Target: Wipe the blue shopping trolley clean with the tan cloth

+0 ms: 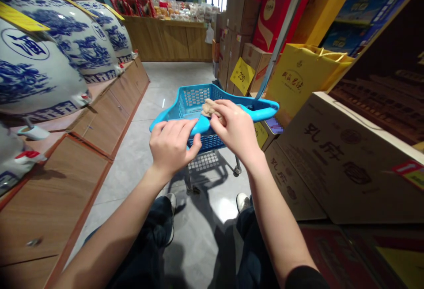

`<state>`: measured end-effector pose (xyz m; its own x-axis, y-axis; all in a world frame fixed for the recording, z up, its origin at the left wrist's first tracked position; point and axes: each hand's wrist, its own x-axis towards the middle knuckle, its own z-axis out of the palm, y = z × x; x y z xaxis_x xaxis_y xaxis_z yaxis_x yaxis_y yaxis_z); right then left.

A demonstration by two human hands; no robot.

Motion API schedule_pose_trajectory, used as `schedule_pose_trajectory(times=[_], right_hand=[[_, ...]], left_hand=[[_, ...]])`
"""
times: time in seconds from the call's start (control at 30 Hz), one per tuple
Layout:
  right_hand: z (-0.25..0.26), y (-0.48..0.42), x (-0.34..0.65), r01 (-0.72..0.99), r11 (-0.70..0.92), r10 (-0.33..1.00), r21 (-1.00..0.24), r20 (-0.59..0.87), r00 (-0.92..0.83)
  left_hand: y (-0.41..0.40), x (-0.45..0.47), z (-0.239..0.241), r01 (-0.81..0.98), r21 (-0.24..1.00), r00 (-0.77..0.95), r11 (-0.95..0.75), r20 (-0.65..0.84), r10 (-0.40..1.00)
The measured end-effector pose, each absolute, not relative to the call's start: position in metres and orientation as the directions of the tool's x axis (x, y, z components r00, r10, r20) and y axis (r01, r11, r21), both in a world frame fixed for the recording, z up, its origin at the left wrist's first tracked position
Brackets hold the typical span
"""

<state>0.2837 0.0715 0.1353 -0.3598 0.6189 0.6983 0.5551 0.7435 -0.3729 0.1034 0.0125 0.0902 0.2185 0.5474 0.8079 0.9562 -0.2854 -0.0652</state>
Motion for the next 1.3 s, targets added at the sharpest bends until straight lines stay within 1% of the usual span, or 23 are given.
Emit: schedule_pose_trajectory(times=[0.1,0.17,0.23,0.37,0.43,0.5,0.57,0.63,0.67,0.73,0.83,0.9,0.97,1.07,1.13,1.2,1.3], right_hand=[[0.134,0.089,0.304,0.667,0.632,0.663,-0.394,0.721,-0.202],[0.132,0.092,0.308,0.703,0.589,0.671,-0.398,0.725,-0.152],[0.132,0.085,0.3,0.689,0.612,0.664,-0.388,0.726,-0.181],[0.135,0.062,0.278,0.565,0.744,0.611,-0.358,0.706,-0.357],[0.138,0.061,0.28,0.54,0.758,0.61,-0.366,0.69,-0.389],[0.139,0.069,0.291,0.585,0.716,0.643,-0.381,0.686,-0.34],[0.139,0.079,0.304,0.659,0.642,0.677,-0.392,0.694,-0.246],[0.138,0.083,0.309,0.706,0.592,0.684,-0.389,0.706,-0.185],[0.137,0.082,0.307,0.711,0.591,0.678,-0.381,0.712,-0.182],[0.135,0.074,0.297,0.679,0.64,0.654,-0.36,0.719,-0.236],[0.135,0.06,0.28,0.55,0.763,0.593,-0.34,0.705,-0.388],[0.136,0.059,0.279,0.497,0.795,0.574,-0.347,0.694,-0.434],[0.137,0.068,0.288,0.532,0.764,0.602,-0.364,0.699,-0.386],[0.134,0.084,0.303,0.646,0.658,0.648,-0.386,0.727,-0.226],[0.132,0.086,0.303,0.684,0.618,0.651,-0.388,0.74,-0.169],[0.131,0.078,0.295,0.668,0.641,0.644,-0.379,0.739,-0.198],[0.133,0.065,0.281,0.56,0.742,0.614,-0.367,0.708,-0.349]], left_hand=[[0.013,0.104,0.09,0.954,-0.046,0.213,-0.297,0.799,0.562],[0.013,0.104,0.09,0.954,-0.039,0.207,-0.298,0.803,0.559],[0.013,0.105,0.09,0.956,-0.046,0.205,-0.29,0.812,0.546],[0.013,0.104,0.09,0.958,-0.069,0.211,-0.278,0.826,0.522],[0.013,0.103,0.09,0.957,-0.06,0.21,-0.284,0.818,0.536],[0.013,0.103,0.09,0.956,-0.049,0.209,-0.288,0.805,0.555],[0.013,0.103,0.09,0.957,-0.054,0.212,-0.286,0.802,0.558],[0.013,0.104,0.09,0.957,-0.061,0.214,-0.282,0.807,0.55],[0.013,0.104,0.09,0.958,-0.06,0.211,-0.282,0.81,0.547],[0.013,0.104,0.09,0.958,-0.046,0.201,-0.283,0.811,0.549],[0.013,0.104,0.09,0.959,-0.031,0.19,-0.282,0.807,0.559],[0.013,0.103,0.09,0.959,-0.037,0.194,-0.28,0.804,0.561],[0.013,0.103,0.091,0.96,-0.06,0.209,-0.275,0.806,0.554],[0.013,0.103,0.091,0.958,-0.101,0.233,-0.269,0.82,0.523],[0.013,0.104,0.091,0.958,-0.106,0.234,-0.266,0.824,0.516],[0.013,0.104,0.091,0.96,-0.099,0.227,-0.261,0.821,0.524],[0.013,0.104,0.092,0.96,-0.111,0.231,-0.257,0.832,0.504]])
